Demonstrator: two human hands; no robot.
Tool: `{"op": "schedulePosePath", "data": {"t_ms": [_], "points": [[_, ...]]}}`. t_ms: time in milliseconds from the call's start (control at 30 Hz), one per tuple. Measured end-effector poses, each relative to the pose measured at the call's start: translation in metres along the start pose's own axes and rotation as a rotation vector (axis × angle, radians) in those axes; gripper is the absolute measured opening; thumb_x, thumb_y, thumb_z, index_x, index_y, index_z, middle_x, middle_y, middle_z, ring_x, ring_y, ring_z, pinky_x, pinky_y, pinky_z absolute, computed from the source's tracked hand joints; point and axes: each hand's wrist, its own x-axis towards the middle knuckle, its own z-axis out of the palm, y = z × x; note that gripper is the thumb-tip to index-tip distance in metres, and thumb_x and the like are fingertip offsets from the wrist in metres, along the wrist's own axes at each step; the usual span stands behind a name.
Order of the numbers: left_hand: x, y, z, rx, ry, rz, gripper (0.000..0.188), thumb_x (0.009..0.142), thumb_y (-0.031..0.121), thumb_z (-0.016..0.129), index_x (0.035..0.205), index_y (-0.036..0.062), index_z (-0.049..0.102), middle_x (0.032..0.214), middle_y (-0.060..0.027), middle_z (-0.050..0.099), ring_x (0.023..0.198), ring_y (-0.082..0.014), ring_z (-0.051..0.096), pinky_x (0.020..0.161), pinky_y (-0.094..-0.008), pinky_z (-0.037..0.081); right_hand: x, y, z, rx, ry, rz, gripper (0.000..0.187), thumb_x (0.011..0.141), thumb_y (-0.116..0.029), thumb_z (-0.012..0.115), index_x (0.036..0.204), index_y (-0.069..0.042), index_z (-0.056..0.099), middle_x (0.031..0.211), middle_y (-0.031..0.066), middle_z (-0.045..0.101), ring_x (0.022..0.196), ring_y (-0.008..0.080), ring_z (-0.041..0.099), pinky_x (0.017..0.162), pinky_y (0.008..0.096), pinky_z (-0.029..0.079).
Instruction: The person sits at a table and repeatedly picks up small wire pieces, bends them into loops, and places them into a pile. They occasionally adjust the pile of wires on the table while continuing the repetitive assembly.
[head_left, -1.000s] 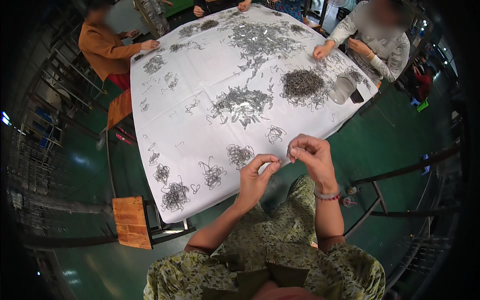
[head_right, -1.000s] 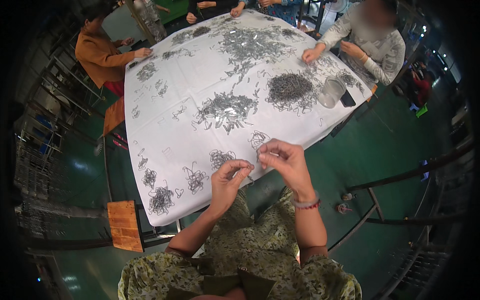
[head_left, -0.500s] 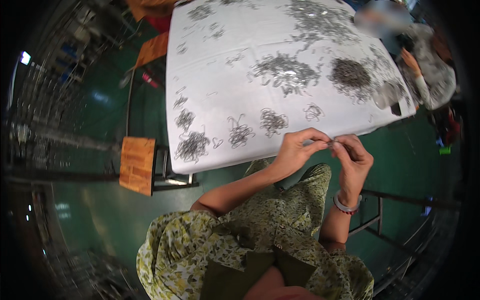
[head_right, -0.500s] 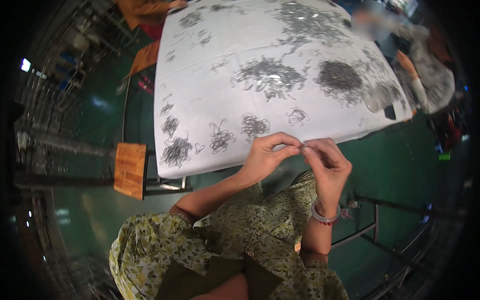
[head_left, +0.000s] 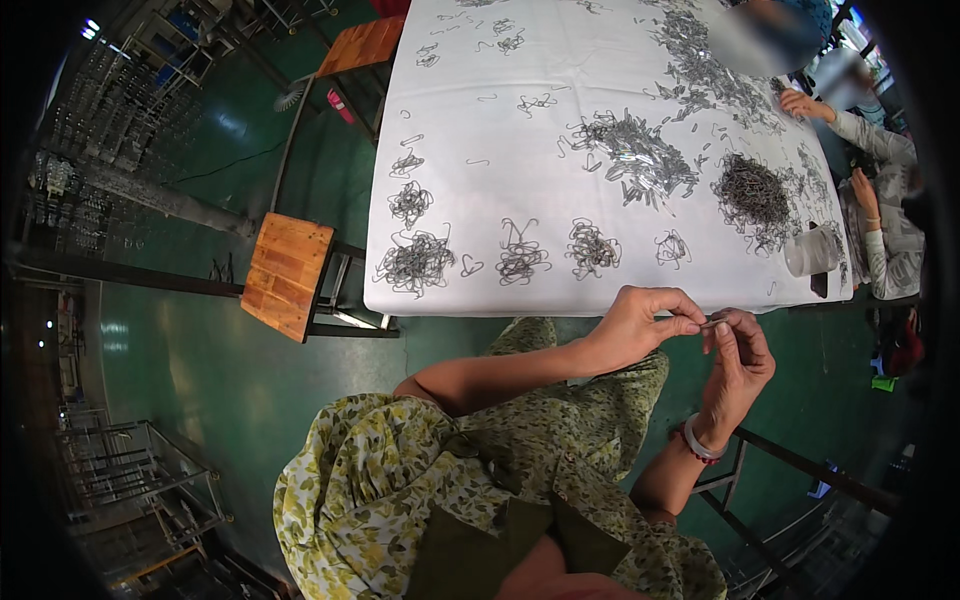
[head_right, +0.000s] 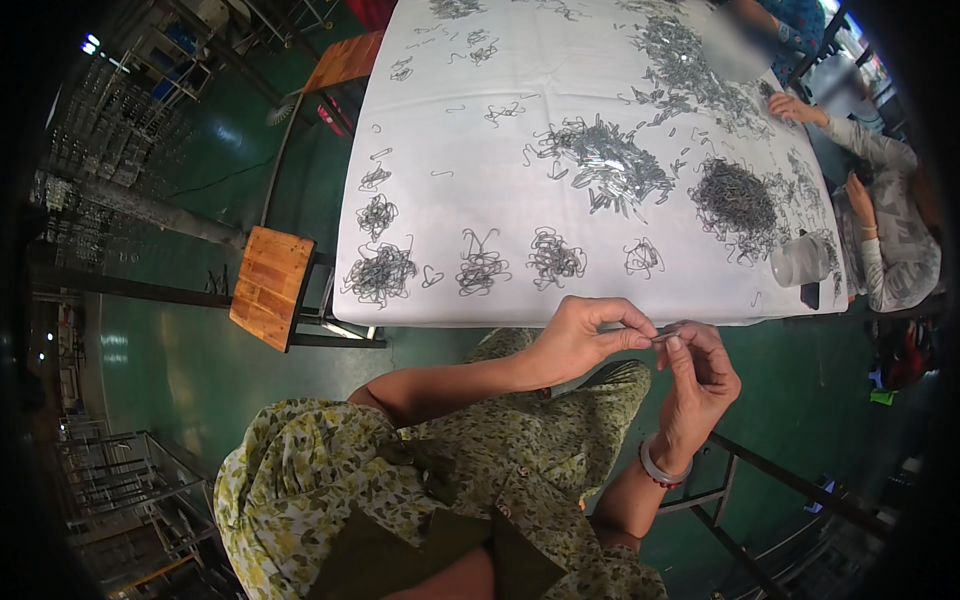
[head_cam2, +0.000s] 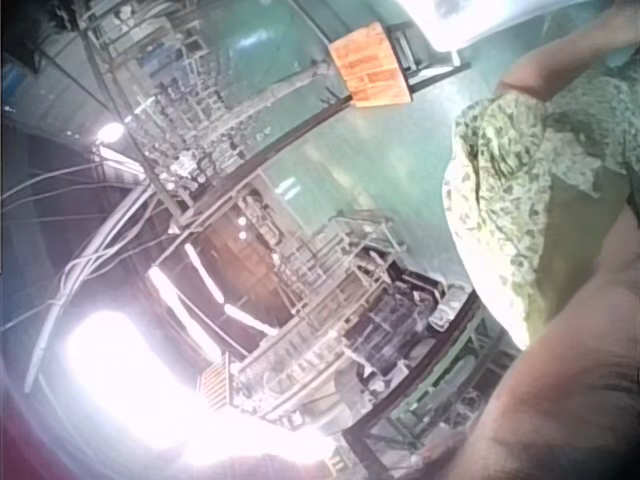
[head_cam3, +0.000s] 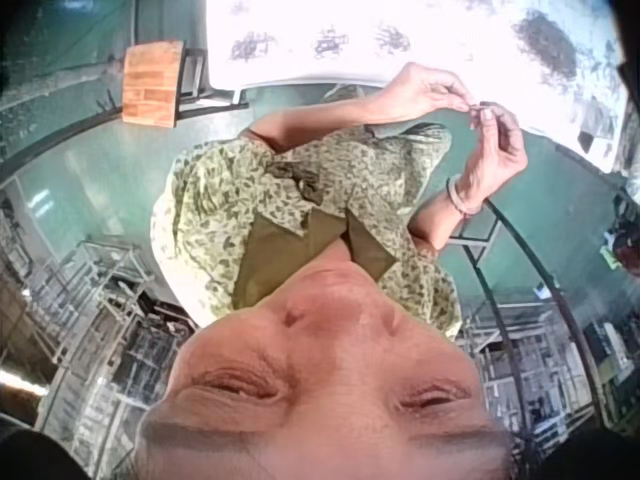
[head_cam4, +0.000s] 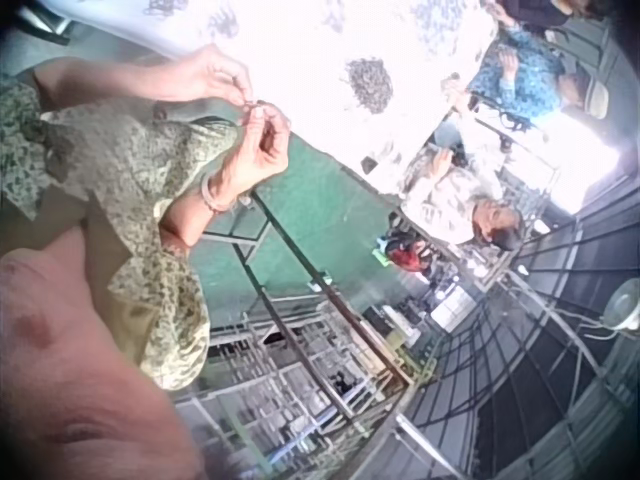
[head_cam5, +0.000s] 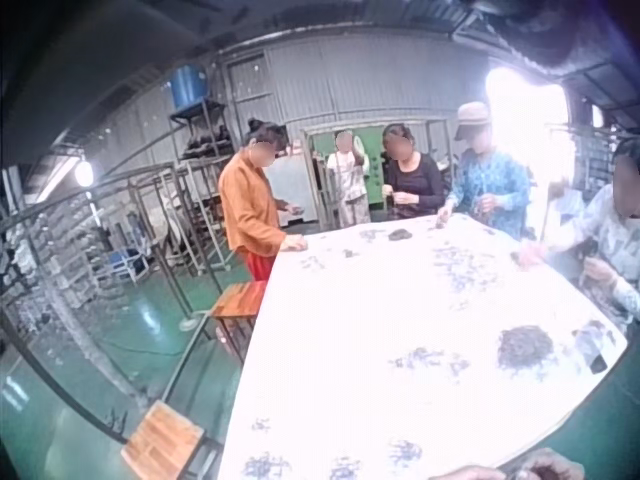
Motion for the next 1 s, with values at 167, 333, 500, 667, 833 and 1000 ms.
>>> {"op": "schedulePosePath", "data": {"t_ms": [167,333,500,667,833,1000], "points": [[-0.006,0.002,-0.006,0.0,0.0,0.043,0.014,0.082,0.007,0.068,0.095,0.0008,0.067,0.09,-0.008,0.067,0.085,-0.014,0.063,0.079,-0.03,0.051,-0.009,-0.003,0.002,-0.101,0.068,0.011,0.007,0.083,0.002,0.064,0.089,0.005,0.062,0.08,0.0076,0.063,0.07,0.012,0.058,0.06,0.0219,0.046],[-0.005,0.001,-0.035,0.171,0.18,0.286,0.021,0.082,0.015,0.069,0.1,0.0048,0.068,0.091,-0.0089,0.067,0.089,-0.0255,0.062,0.081,-0.0358,0.049,-0.012,-0.008,-0.001,-0.273,0.09,0.015,0.01,0.082,0.004,0.062,0.092,0.007,0.062,0.083,0.0081,0.063,0.071,0.0119,0.059,0.064,0.0218,0.048],[0.043,-0.011,-0.201,1.054,0.507,0.259,0.021,0.081,0.014,0.064,0.097,0.0011,0.068,0.089,-0.0181,0.064,0.08,-0.0326,0.061,0.076,-0.039,0.05,-0.01,-0.003,-0.013,-0.316,0.076,-0.003,0.022,0.084,-0.001,0.064,0.105,0.006,0.061,0.082,0.0058,0.062,0.07,0.0095,0.054,0.061,0.0207,0.043],[0.048,-0.058,-0.286,1.571,0.471,-0.076,0.009,0.076,0.003,0.062,0.083,-0.0027,0.064,0.089,-0.0186,0.06,0.089,-0.0338,0.059,0.076,-0.0394,0.052,-0.006,0.003,-0.025,-0.292,0.045,0.018,0.023,0.085,-0.003,0.064,0.106,0.006,0.061,0.083,0.0054,0.062,0.072,0.009,0.054,0.06,0.0205,0.041],[0.048,-0.062,-0.274,1.669,0.507,-0.057,0.015,0.073,-0.003,0.062,0.087,-0.0056,0.058,0.094,-0.0204,0.056,0.095,-0.0343,0.056,0.078,-0.0392,0.052,-0.011,0.001,-0.026,-0.284,0.101,0.05,0.023,0.086,-0.003,0.064,0.107,0.005,0.061,0.087,0.0071,0.064,0.073,0.0091,0.055,0.062,0.0202,0.043],[0.044,-0.061,-0.275,1.39,0.63,0.057,0.019,0.069,-0.008,0.058,0.088,-0.007,0.058,0.095,-0.0227,0.056,0.093,-0.0353,0.057,0.078,-0.0399,0.052,-0.019,0.002,-0.025,-0.2,0.134,0.054,0.024,0.085,-0.002,0.065,0.107,0.006,0.06,0.087,0.0102,0.064,0.071,0.0113,0.056,0.062,0.021,0.045]]}}
